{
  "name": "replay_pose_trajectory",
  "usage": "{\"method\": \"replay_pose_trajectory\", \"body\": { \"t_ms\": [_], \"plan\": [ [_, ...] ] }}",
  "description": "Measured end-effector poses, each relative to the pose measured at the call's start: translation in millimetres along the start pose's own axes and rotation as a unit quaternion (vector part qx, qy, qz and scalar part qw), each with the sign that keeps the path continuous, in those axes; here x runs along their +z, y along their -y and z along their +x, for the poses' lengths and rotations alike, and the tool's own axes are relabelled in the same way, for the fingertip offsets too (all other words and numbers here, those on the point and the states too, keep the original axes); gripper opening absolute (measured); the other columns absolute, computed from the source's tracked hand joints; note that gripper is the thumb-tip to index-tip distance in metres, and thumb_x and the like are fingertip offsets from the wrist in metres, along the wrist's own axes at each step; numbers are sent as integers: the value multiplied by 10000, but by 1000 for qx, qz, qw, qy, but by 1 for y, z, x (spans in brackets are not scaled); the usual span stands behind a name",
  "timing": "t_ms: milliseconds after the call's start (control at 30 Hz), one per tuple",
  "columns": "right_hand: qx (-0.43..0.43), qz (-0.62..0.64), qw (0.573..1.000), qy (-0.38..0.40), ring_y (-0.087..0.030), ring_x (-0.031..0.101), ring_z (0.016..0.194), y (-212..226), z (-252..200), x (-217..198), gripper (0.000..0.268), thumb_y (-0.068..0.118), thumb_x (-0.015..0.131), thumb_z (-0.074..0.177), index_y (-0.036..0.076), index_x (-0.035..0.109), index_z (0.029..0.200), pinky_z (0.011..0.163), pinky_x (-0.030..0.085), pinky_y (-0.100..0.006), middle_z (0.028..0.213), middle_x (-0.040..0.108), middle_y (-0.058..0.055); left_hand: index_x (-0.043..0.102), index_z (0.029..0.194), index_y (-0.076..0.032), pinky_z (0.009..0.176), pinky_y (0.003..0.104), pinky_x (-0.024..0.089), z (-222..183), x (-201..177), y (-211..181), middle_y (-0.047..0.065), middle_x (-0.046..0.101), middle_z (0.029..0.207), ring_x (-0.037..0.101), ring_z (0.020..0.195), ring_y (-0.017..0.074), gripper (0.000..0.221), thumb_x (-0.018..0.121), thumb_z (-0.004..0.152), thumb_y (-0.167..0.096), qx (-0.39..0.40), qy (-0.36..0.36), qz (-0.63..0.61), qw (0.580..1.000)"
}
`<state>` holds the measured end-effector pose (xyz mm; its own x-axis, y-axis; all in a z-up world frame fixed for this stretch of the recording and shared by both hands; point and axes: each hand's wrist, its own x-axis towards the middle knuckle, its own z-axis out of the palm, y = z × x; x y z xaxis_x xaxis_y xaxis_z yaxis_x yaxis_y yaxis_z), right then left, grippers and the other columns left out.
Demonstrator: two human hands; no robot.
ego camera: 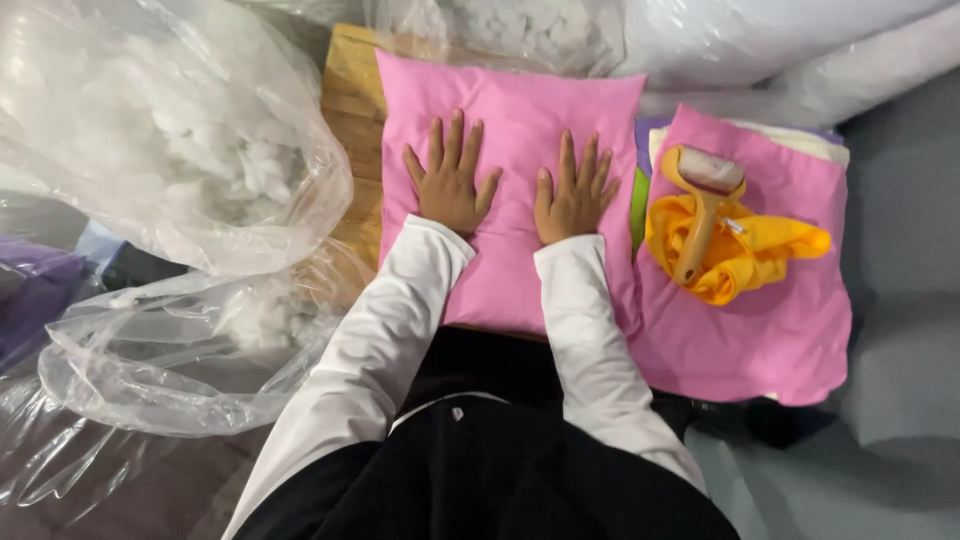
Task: The person cleans a pink pillow with a lint roller, places it inside a clear plastic bag, presses out the air, and wipes the exterior of the bag with a yellow cloth.
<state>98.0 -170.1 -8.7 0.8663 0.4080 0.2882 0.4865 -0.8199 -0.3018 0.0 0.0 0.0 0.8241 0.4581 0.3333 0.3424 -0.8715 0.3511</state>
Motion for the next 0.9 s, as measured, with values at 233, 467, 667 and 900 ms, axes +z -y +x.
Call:
{"method": "replay_pose_trajectory", "body": {
  "t_ms": [233, 467, 667, 900],
  "plan": [
    [-12, 16, 1000, 2, -435, 187, 1549, -7, -3, 2, 610, 496, 445, 1090, 336, 281, 1656, 1179, 220, -728, 1711, 182, -92, 284, 1633, -259, 1119, 768, 209, -59, -57, -4, 81, 244, 1700, 244, 1545, 385, 688, 385, 1043, -598, -61, 91, 23, 994],
    [-62, 81, 994, 41, -439, 235, 1532, 44, -41, -78, 586, 506, 476, 1070, 343, 363, 1621, 1174, 232, -688, 1682, 268, -104, 254, 1635, -129, 1111, 763, 238, -95, -77, 34, 206, 269, 1661, 261, 1516, 471, 777, 387, 1039, -609, -142, 89, -2, 986],
    [-123, -21, 991, 42, -413, 203, 1555, 70, -123, -41, 536, 372, 459, 1020, 296, 478, 1550, 1199, 31, -678, 1688, 298, -104, 379, 1601, -247, 1188, 699, 97, -99, -60, -21, 146, 234, 1695, 135, 1562, 450, 670, 422, 1030, -595, 66, 10, -52, 996],
    [-132, -60, 989, -3, -421, 330, 1494, 29, -113, -87, 607, 487, 559, 987, 252, 492, 1542, 1136, 177, -698, 1615, 405, -151, 289, 1634, -314, 1164, 725, 89, -95, -77, 11, 85, 179, 1719, 113, 1573, 386, 789, 395, 968, -723, -10, 90, 3, 996]
  ]
}}
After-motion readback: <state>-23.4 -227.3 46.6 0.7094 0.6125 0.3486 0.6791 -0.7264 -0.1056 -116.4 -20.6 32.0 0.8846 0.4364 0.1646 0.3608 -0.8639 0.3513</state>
